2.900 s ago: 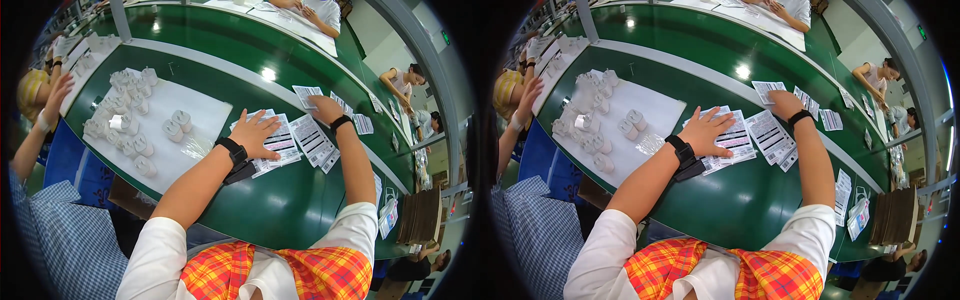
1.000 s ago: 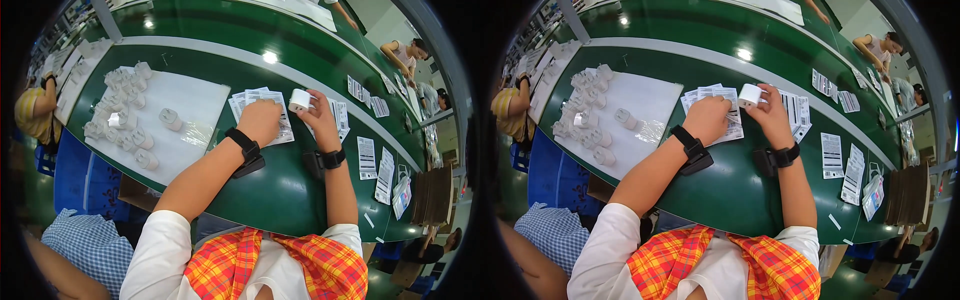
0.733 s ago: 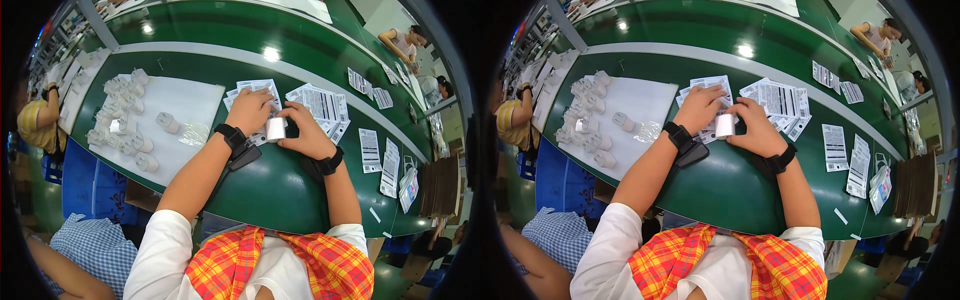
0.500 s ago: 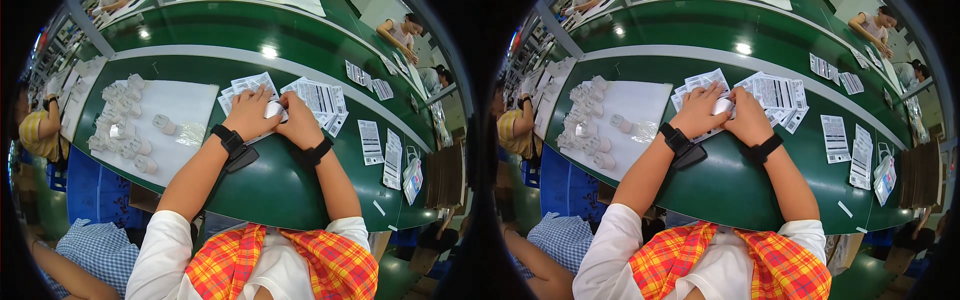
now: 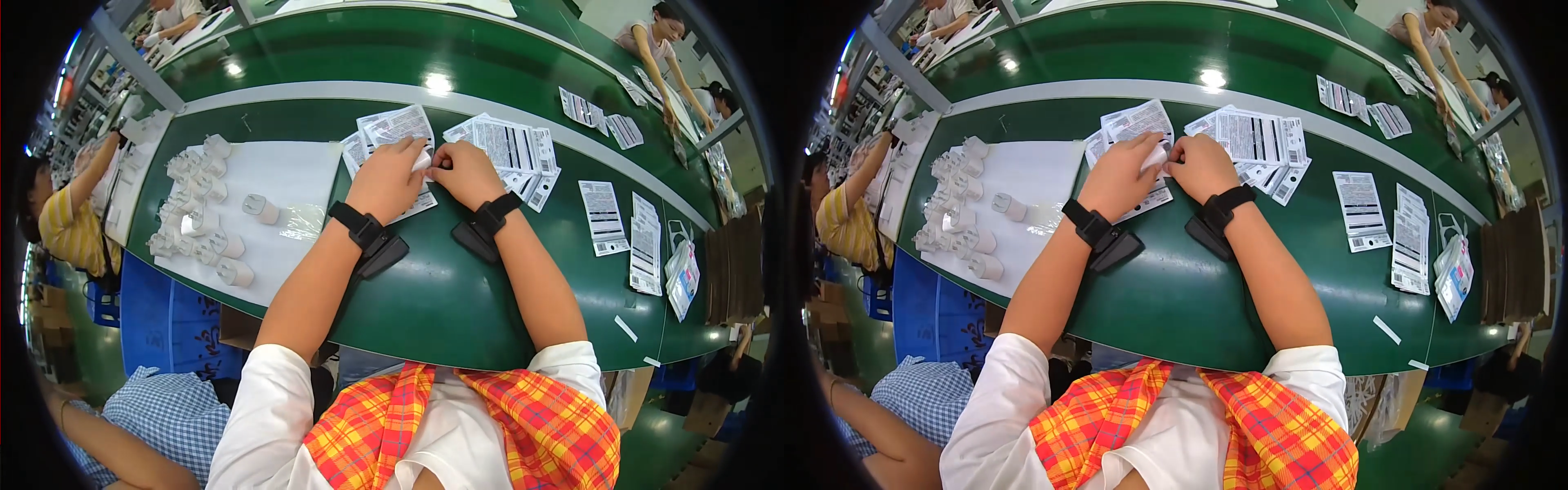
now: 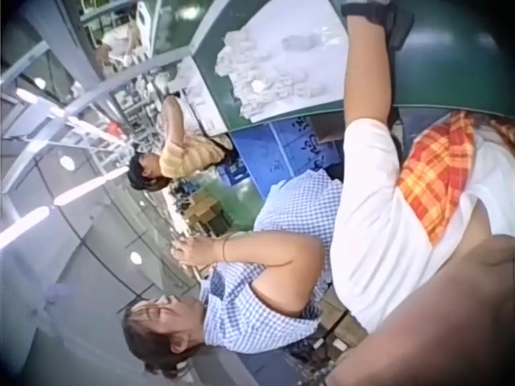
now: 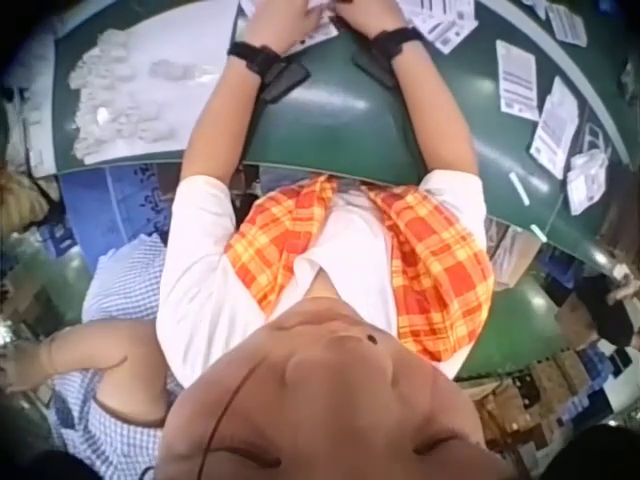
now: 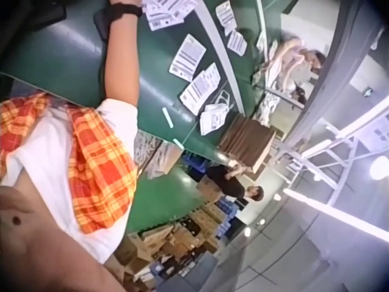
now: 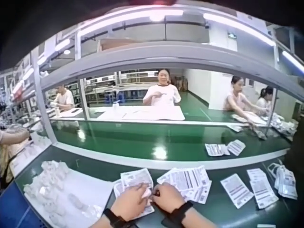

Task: The person packages power adapters by placing each one into a plastic bag and then attaching a paper header card to the top of the bag. They repeat this process multiple times, organizing the finished products and materials on the workstation.

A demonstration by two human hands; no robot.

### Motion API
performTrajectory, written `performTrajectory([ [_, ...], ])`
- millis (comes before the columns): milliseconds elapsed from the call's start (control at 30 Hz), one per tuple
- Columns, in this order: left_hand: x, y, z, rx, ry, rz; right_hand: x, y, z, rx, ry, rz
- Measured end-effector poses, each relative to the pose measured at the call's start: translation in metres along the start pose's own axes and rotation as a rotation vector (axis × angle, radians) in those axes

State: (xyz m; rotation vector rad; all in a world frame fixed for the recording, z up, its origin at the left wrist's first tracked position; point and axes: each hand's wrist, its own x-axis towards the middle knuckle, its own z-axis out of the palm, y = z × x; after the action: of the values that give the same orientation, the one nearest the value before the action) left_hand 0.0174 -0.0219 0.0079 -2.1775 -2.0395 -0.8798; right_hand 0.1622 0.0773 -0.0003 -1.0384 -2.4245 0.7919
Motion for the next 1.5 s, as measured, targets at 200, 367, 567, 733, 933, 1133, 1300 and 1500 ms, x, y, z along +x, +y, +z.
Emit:
performTrajectory([
  [200,0.000,-0.001,-0.001,0.018,0.003,-0.006,0.002,-0.002,0.004,0.033,0.062,-0.015],
  [367,0.007,0.007,-0.013,-0.006,0.003,-0.147,-0.004,-0.007,0.006,0.038,0.169,-0.099],
  [567,0.008,-0.005,-0.001,0.184,0.097,-0.110,-0.010,-0.017,0.003,0.076,0.059,-0.115],
  [733,0.014,-0.019,-0.007,0.107,0.137,-0.261,-0.010,-0.017,-0.001,0.067,0.024,-0.078],
  [933,0.022,-0.026,-0.023,0.011,-0.146,-0.457,-0.013,-0.017,-0.011,0.213,0.028,-0.170],
  [1133,0.023,-0.031,-0.009,-1.109,0.173,-0.329,-0.011,-0.001,-0.042,1.220,0.042,0.018],
  [1300,0.023,-0.011,0.005,-0.692,0.426,-0.071,-0.017,-0.009,-0.067,1.378,-0.127,0.094],
  [1500,0.016,-0.002,0.004,-1.131,0.123,-0.506,-0.022,-0.017,-0.055,0.850,-0.169,0.122],
])
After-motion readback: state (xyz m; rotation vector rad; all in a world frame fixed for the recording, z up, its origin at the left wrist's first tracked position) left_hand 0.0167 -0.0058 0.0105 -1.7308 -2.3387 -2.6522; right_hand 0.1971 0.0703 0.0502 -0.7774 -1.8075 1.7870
